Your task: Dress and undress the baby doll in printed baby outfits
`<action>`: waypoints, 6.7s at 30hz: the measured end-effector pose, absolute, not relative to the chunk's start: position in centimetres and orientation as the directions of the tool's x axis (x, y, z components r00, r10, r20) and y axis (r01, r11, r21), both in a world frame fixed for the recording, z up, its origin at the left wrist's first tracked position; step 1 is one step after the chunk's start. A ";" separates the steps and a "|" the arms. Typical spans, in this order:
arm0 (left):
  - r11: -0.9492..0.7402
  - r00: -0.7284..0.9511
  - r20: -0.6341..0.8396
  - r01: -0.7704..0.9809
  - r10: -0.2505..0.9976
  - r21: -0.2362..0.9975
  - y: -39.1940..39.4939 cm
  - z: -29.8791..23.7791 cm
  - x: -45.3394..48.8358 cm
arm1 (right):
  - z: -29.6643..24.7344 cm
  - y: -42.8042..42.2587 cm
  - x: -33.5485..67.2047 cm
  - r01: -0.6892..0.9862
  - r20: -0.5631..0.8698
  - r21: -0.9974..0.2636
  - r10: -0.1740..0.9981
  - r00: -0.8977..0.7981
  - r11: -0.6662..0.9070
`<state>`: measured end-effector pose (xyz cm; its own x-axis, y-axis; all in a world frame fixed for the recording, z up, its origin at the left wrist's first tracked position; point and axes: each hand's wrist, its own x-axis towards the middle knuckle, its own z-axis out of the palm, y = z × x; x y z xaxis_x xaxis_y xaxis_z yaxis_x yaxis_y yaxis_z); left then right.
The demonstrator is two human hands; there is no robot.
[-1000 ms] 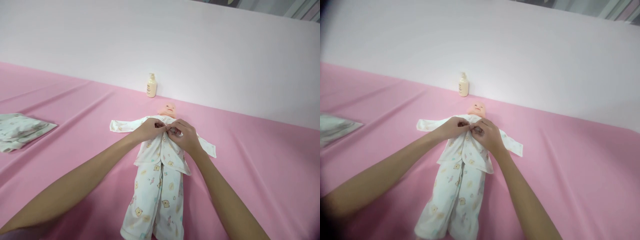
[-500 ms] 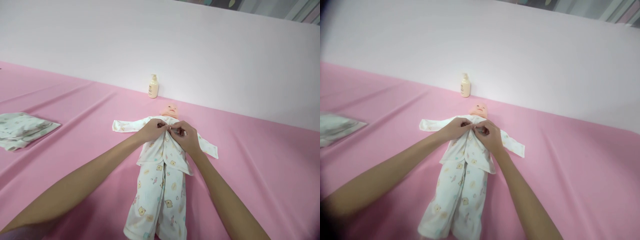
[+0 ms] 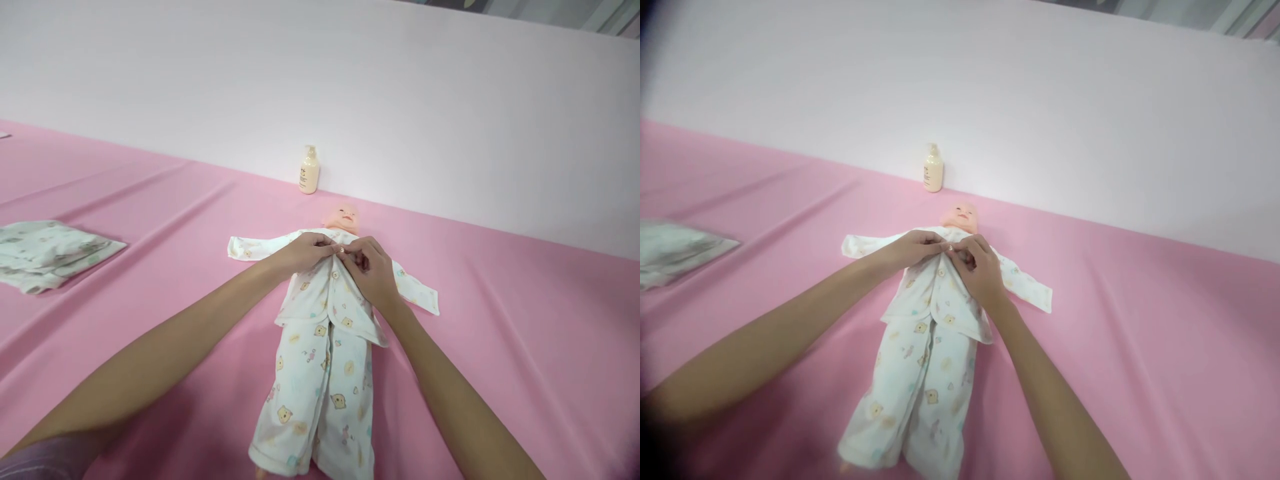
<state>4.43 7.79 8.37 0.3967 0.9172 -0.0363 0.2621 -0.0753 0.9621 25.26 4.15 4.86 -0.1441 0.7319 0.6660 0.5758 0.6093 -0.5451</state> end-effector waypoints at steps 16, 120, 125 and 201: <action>-0.164 0.483 -0.035 0.364 0.875 0.917 8.3 9.1 3.6 | 4.6 4.2 25.7 0.509 0.528 -0.699 0.842 -0.106 0.502; -0.411 0.451 0.282 0.218 0.847 0.885 13.4 6.8 4.9 | 8.0 10.2 27.0 0.451 0.073 -0.881 0.984 -0.164 0.140; -0.291 0.499 0.155 0.209 0.853 0.934 13.8 7.0 4.5 | 7.7 10.3 27.4 0.437 0.072 -0.887 0.979 -0.188 0.149; -0.173 0.375 0.047 0.311 0.926 0.934 12.5 7.9 6.0 | 5.9 11.3 27.8 0.112 0.038 -0.993 0.998 -0.040 0.043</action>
<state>5.97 12.51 7.92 0.3747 0.9260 0.0465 0.3115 -0.1730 0.9344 27.83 11.27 5.92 -0.0403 0.9985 0.0384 0.1124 0.0427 -0.9928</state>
